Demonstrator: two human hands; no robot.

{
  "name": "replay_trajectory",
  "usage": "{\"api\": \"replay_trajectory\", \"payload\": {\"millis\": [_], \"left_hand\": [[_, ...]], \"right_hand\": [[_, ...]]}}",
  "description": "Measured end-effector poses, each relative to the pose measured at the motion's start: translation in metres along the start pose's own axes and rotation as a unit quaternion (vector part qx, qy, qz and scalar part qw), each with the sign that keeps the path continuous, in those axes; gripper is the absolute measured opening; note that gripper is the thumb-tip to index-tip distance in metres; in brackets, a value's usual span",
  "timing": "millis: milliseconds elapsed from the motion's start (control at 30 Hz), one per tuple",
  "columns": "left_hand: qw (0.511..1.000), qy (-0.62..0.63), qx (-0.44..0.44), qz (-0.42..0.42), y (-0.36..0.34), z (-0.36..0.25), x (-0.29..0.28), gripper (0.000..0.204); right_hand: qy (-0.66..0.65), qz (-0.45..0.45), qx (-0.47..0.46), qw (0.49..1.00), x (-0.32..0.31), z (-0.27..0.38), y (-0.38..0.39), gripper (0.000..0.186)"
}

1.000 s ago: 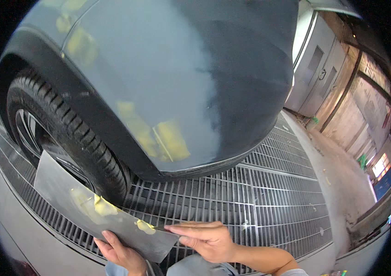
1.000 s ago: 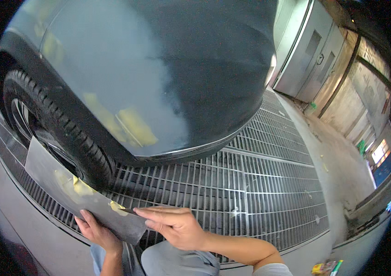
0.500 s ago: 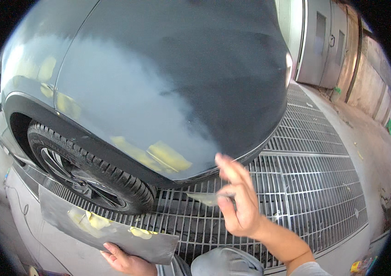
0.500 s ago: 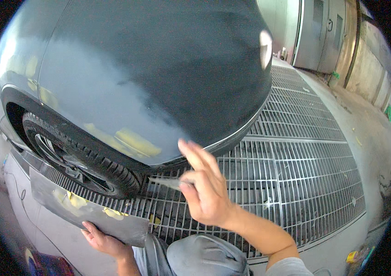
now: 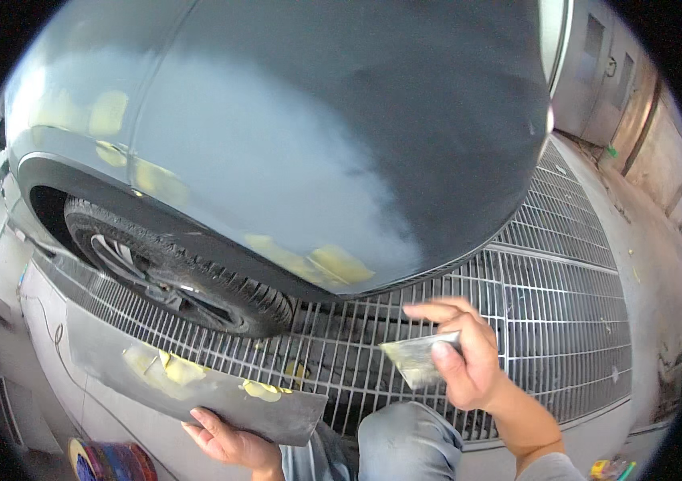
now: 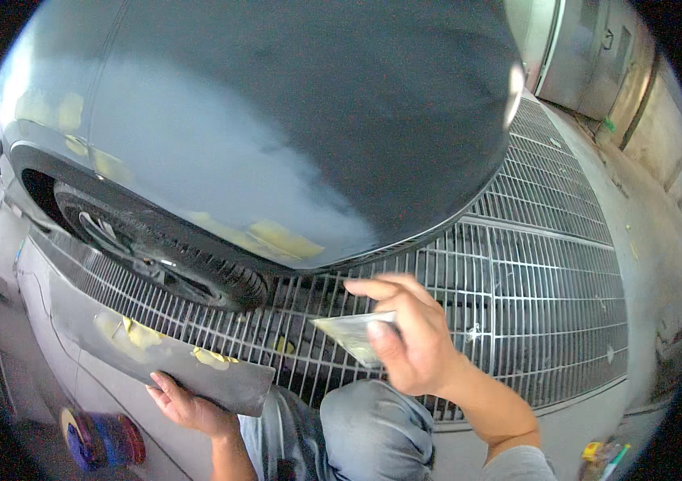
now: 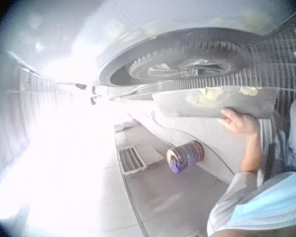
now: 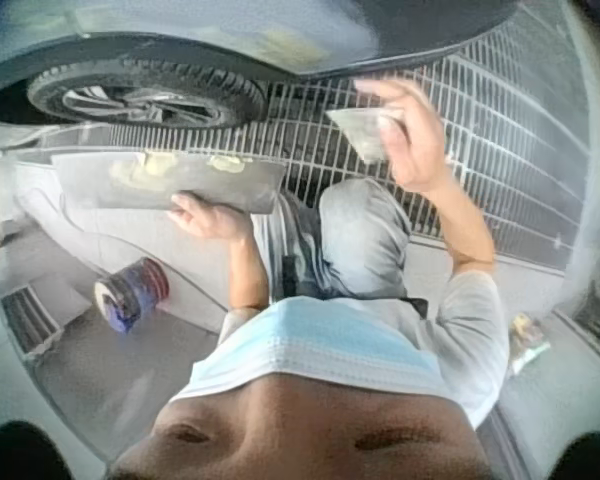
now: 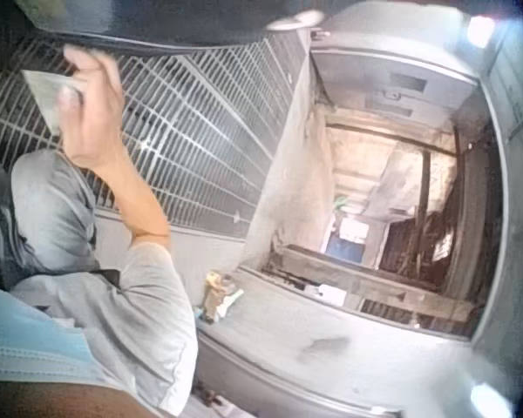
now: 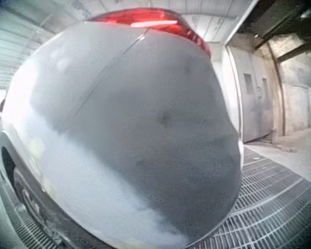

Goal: The person applies yellow body filler to a car's rear bumper using a metal spreader and a smaller scraper. They repeatedly scoop filler from the spreader and smooth it onto the surface, working along the bumper's edge and wheel arch.

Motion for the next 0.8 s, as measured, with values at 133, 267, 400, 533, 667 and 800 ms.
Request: {"api": "replay_trajectory", "payload": {"millis": [133,267,400,533,667,800], "left_hand": [[0.997,-0.063,-0.033,-0.029,-0.006,-0.051,0.005,0.059],[0.997,-0.070,-0.014,-0.018,-0.029,-0.109,0.016,0.049],[0.993,-0.113,0.030,0.033,-0.048,-0.169,0.029,0.036],[0.988,-0.147,0.017,0.041,-0.061,-0.241,0.065,0.036],[0.977,-0.187,-0.029,0.093,-0.069,-0.316,0.109,0.031],[0.958,-0.202,-0.078,0.187,-0.065,-0.399,0.140,0.027]], "right_hand": [[-0.374,-0.033,0.395,0.838,0.007,0.011,0.031,0.021],[-0.413,-0.040,0.545,0.729,0.008,0.060,0.018,0.015],[-0.429,0.021,0.531,0.731,0.007,0.136,-0.017,0.018],[-0.422,0.033,0.479,0.769,-0.003,0.232,-0.062,0.027],[-0.319,-0.013,0.458,0.830,-0.022,0.317,-0.122,0.028],[-0.303,-0.086,0.464,0.828,-0.070,0.387,-0.186,0.028]]}}
Point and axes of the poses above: each hand's wrist, its own y-axis away from the middle knuckle, its own x-axis out of the palm, z = x × y, the point moved 2 cm from there along -y, towards the middle knuckle, and after that the axes turned 13 degrees about y, right-handed, at the moved point
